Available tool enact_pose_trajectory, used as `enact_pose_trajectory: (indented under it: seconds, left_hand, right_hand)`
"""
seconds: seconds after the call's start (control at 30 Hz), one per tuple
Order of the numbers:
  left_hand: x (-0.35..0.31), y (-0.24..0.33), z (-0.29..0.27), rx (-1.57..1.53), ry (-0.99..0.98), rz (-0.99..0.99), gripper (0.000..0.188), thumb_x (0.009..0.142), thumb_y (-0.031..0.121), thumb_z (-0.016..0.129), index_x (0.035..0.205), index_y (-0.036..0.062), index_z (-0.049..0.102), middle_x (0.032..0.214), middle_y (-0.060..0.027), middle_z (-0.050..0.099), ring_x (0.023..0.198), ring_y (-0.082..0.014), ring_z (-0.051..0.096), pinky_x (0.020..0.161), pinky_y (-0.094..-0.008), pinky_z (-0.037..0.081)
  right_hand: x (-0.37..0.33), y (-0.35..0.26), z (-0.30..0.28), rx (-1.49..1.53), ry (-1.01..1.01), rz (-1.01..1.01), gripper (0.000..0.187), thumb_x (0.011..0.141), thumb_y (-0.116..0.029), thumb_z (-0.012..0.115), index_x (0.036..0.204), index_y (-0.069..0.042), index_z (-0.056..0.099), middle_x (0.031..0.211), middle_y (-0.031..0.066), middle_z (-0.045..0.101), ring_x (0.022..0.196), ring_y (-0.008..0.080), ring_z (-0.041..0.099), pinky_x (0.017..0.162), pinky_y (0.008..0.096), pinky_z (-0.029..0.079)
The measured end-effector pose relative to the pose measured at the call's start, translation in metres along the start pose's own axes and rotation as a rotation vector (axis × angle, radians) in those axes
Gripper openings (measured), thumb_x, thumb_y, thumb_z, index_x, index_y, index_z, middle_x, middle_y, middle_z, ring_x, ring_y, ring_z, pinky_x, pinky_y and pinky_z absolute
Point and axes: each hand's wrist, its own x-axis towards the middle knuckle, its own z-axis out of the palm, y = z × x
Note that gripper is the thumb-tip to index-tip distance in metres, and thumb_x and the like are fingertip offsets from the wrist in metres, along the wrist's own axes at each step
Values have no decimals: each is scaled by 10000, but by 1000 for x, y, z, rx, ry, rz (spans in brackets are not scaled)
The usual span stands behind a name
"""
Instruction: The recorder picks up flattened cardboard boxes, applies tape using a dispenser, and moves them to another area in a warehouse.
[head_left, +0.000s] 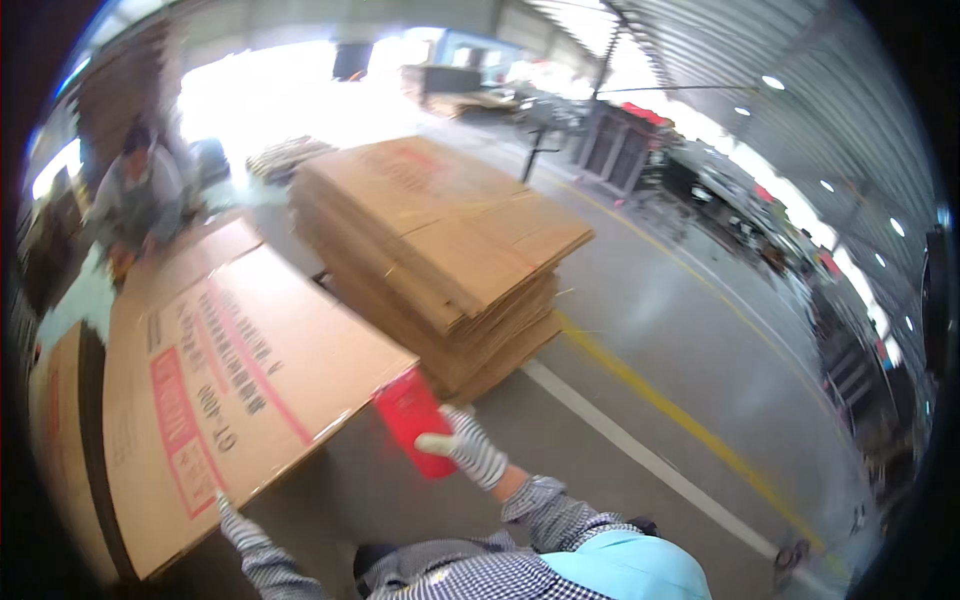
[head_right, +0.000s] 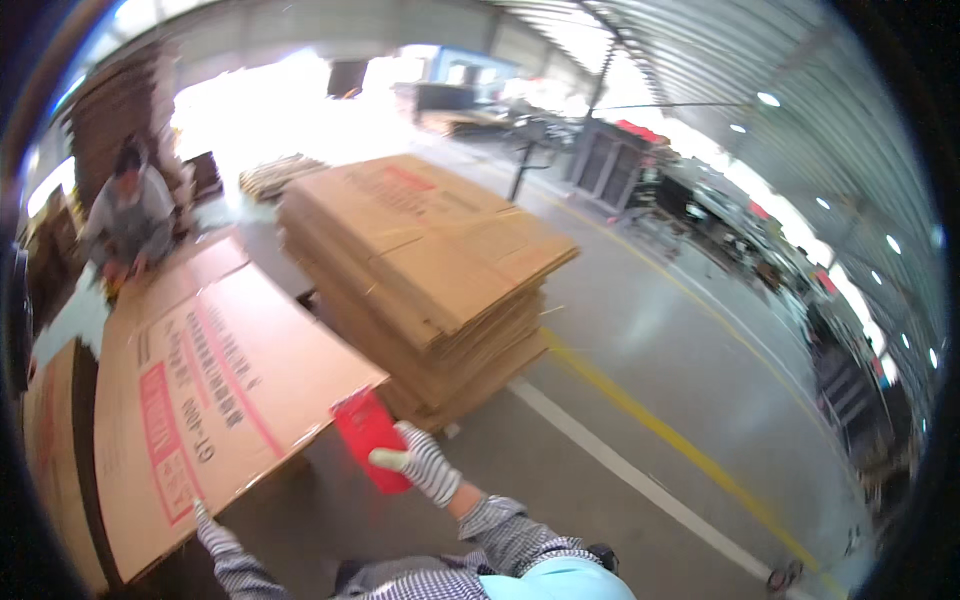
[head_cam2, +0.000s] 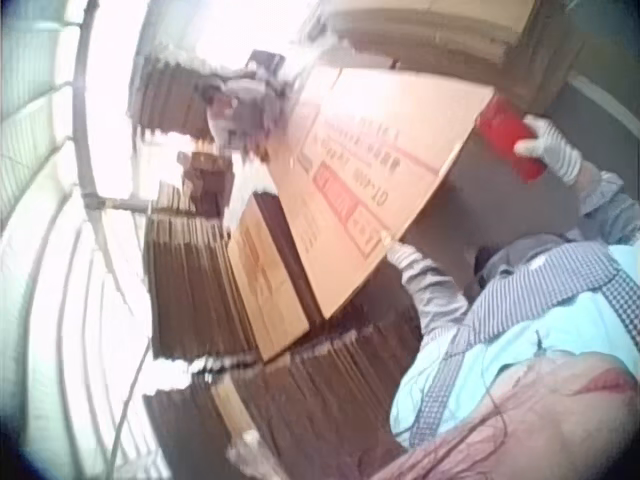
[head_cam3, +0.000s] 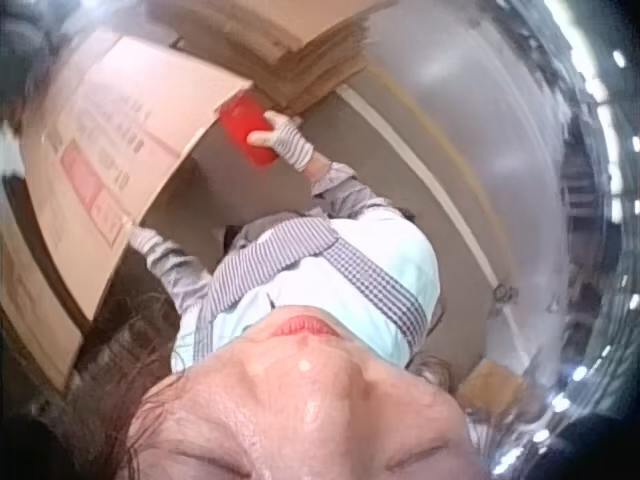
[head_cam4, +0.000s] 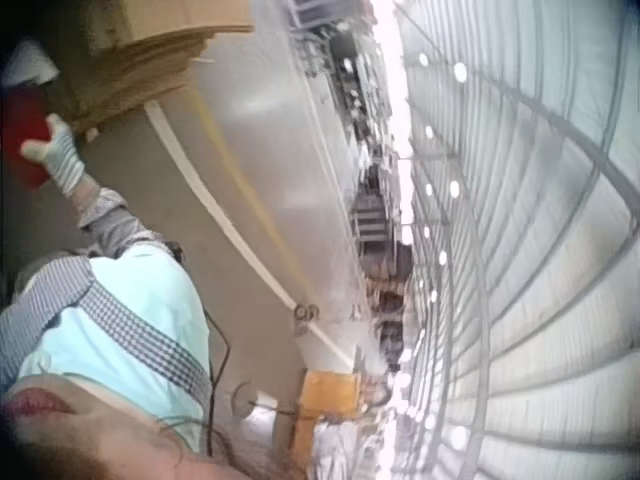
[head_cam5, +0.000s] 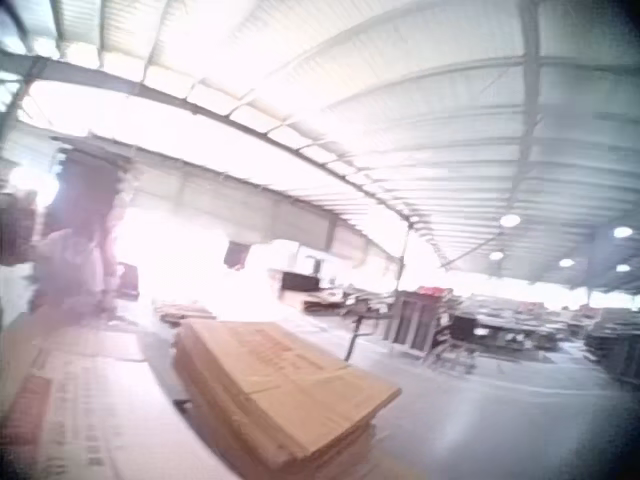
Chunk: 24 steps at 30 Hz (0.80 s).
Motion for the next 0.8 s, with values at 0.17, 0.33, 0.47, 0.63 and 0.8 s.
enact_pose_trajectory:
  seconds: [0.17, 0.33, 0.47, 0.63, 0.8]
  left_hand:
    - [-170, -11, -16, -135, 44, -250, 542, 942, 403, 612, 1294, -9, 582, 1257, -118, 616, 1126, -233, 602, 1007, -366, 482]
    - [-279, -54, -103, -526, 145, -652, 621, 920, 479, 617, 1353, 48, 504, 1277, -179, 605, 1155, -344, 595, 1003, -520, 495]
    - [-290, -31, -105, -528, 140, -811, 591, 950, 489, 574, 1313, 24, 547, 1266, -153, 628, 1145, -313, 607, 993, -454, 519]
    - [-322, -71, -124, -573, 141, -831, 626, 943, 482, 592, 1392, 60, 475, 1375, -190, 544, 1279, -351, 506, 1110, -519, 394]
    - [-317, -69, -116, -539, 198, -860, 563, 937, 473, 612, 1305, 51, 553, 1250, -135, 641, 1161, -310, 586, 1026, -461, 473]
  right_hand:
    - [-22, -10, -35, -240, 90, -116, 440, 766, -192, 813, 1110, 7, 625, 991, 68, 696, 885, 136, 651, 792, 298, 542]
    - [-36, 37, -53, -389, -5, 77, 452, 755, -177, 818, 1112, 21, 624, 1004, 83, 703, 867, 155, 658, 784, 309, 548]
    - [-32, 63, -42, -685, -8, 174, 518, 695, -275, 861, 1056, 16, 630, 956, 134, 717, 826, 233, 688, 753, 358, 560]
    - [-67, 109, -69, -1145, -119, 158, 617, 651, -409, 866, 1022, 20, 622, 918, 210, 711, 827, 331, 703, 726, 402, 562]
    - [-68, 122, -65, -1144, -103, 199, 701, 619, -470, 868, 1043, 26, 612, 951, 238, 704, 885, 386, 689, 773, 435, 554]
